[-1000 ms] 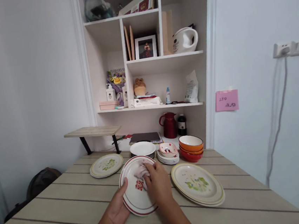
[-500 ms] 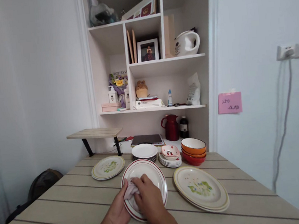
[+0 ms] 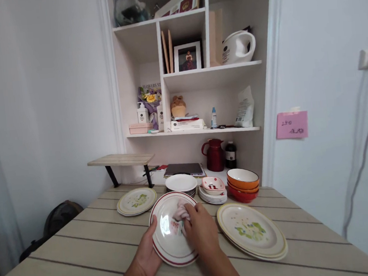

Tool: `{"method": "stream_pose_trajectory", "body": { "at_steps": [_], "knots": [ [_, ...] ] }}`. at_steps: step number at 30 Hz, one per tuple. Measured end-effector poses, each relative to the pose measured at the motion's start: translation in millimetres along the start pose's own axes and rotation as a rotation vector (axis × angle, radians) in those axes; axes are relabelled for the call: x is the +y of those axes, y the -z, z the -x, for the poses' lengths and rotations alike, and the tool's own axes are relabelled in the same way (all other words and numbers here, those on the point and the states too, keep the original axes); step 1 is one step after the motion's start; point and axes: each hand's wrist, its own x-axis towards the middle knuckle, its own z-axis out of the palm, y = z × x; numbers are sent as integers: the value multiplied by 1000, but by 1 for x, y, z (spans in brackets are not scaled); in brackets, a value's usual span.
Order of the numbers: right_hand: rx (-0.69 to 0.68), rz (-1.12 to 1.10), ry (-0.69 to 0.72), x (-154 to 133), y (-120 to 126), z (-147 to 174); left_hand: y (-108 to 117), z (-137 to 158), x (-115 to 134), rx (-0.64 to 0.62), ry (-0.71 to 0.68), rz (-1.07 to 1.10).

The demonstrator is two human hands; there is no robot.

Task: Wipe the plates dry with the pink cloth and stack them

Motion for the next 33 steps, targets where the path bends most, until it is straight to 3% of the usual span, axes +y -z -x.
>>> {"method": "stream_pose_trajectory", "body": {
  "at_steps": [6,10,16,25,33],
  "knots": [
    [-140,-9,130,-7,2,9,11,-3,2,-36,-28,18],
    [-154,-125,218,-16,-7,14,14,-6,2,-30,-43,29],
    [-70,-156,256,-19,-19,16,7,-4,0,28,-77,-1],
    [200,-129,175,-6,-10,-2,2,-4,-1,22,8,-24],
    [229,-139,162,-4,-10,0,-6,2,-1,-16,-9,-17]
  ]
}}
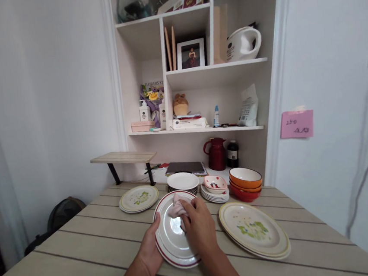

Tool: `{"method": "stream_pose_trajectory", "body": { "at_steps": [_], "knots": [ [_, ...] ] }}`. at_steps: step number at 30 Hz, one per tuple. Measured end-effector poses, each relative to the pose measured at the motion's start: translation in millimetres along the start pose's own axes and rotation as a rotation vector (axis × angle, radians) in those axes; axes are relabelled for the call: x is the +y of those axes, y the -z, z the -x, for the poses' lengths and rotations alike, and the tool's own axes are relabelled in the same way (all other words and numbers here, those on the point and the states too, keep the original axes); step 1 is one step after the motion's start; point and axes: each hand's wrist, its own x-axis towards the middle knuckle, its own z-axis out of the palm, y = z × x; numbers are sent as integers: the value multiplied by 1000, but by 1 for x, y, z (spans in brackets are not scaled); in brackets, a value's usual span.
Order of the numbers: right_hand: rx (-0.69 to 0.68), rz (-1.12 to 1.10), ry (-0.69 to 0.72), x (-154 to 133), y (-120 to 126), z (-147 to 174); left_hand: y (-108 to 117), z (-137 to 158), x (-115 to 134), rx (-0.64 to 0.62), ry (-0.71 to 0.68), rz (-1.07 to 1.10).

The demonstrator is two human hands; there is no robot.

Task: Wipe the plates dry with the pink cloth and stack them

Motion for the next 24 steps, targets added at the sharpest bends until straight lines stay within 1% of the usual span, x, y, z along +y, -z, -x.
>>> {"method": "stream_pose_trajectory", "body": {
  "at_steps": [8,12,15,24],
  "knots": [
    [3,-31,26,1,1,-1,5,-2,1,55,-16,19],
    [-5,-70,19,0,1,-1,7,-3,1,48,-7,13],
    [-24,-89,29,0,0,-1,8,-4,2,54,-27,14],
    [-41,-119,76,5,-4,-1,17,-9,2,134,-53,-55]
  ]
}}
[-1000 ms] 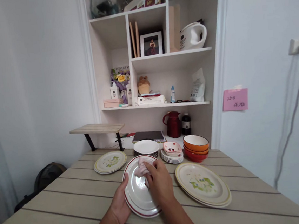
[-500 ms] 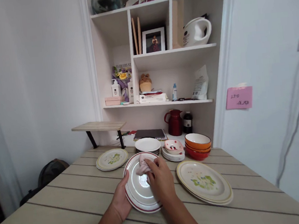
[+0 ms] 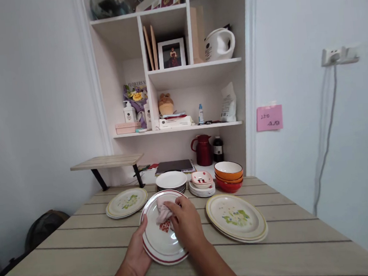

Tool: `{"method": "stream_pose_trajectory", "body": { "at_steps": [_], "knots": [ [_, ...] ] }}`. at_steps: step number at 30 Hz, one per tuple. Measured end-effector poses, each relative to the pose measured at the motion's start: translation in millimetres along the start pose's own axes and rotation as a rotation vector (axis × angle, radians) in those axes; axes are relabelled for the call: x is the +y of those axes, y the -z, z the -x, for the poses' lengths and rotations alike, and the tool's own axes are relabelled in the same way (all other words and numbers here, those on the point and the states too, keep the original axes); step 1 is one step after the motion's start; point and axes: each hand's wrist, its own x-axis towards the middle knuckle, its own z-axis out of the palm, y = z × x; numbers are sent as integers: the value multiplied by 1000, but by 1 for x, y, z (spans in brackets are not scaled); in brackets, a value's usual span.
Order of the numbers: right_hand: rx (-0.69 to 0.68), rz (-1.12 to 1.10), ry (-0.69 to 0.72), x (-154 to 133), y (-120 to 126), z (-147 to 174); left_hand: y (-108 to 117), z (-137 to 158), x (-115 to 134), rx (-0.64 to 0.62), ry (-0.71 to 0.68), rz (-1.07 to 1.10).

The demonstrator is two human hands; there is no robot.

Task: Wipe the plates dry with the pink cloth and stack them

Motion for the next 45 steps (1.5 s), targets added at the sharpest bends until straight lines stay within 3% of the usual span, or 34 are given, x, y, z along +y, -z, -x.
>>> {"method": "stream_pose_trajectory", "body": {
  "at_steps": [18,25,32,38,41,45],
  "knots": [
    [-32,-109,-33,2,3,1,0,2,0,-58,38,-20],
    [107,-270,-125,4,6,0,-18,13,2,-57,87,11],
    [211,-37,-204,24,5,3,-14,12,-3,-102,73,-12],
    [130,211,-140,30,0,4,-5,6,-8,-152,43,-16],
    [51,272,-88,18,-5,6,-5,5,-10,-162,26,-12],
    [-72,229,31,-2,-10,7,-7,5,-10,-76,-32,-32]
  ]
}}
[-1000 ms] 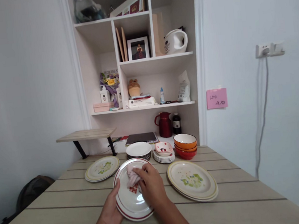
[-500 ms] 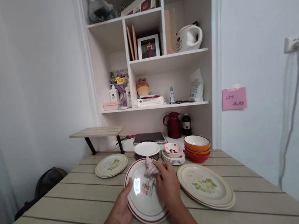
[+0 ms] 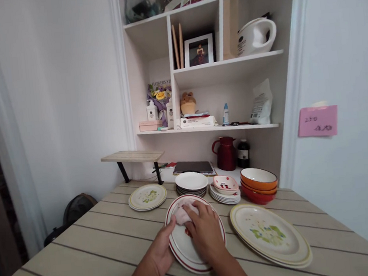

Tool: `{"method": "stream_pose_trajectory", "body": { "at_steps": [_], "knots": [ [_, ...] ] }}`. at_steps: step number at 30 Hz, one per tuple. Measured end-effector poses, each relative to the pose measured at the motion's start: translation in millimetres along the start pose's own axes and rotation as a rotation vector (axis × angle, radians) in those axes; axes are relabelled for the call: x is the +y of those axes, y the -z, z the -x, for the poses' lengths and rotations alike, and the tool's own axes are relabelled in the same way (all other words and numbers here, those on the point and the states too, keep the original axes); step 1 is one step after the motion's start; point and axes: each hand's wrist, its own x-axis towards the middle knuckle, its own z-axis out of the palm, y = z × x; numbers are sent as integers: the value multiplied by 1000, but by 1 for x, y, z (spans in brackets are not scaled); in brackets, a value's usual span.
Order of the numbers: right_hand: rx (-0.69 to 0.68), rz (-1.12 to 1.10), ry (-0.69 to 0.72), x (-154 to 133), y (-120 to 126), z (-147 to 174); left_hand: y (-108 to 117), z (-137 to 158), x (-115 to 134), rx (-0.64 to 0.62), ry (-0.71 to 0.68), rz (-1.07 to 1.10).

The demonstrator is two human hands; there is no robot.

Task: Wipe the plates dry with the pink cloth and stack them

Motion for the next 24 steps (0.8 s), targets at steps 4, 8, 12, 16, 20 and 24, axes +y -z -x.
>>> {"method": "stream_pose_trajectory", "body": {
  "at_steps": [4,8,12,16,20,24],
  "knots": [
    [-54,-80,124,-11,1,-1,0,1,4,7,-9,25],
    [-83,-142,155,-14,2,-2,1,1,10,-21,-9,60],
    [-120,-199,177,-10,4,-1,1,1,14,-18,-12,58],
    [-87,-184,102,2,5,-3,2,1,15,-16,9,56],
    [-26,-131,-13,17,9,-4,6,-4,15,-22,0,71],
    [-7,-104,-58,22,16,-4,14,-9,19,-22,-85,128]
  ]
}}
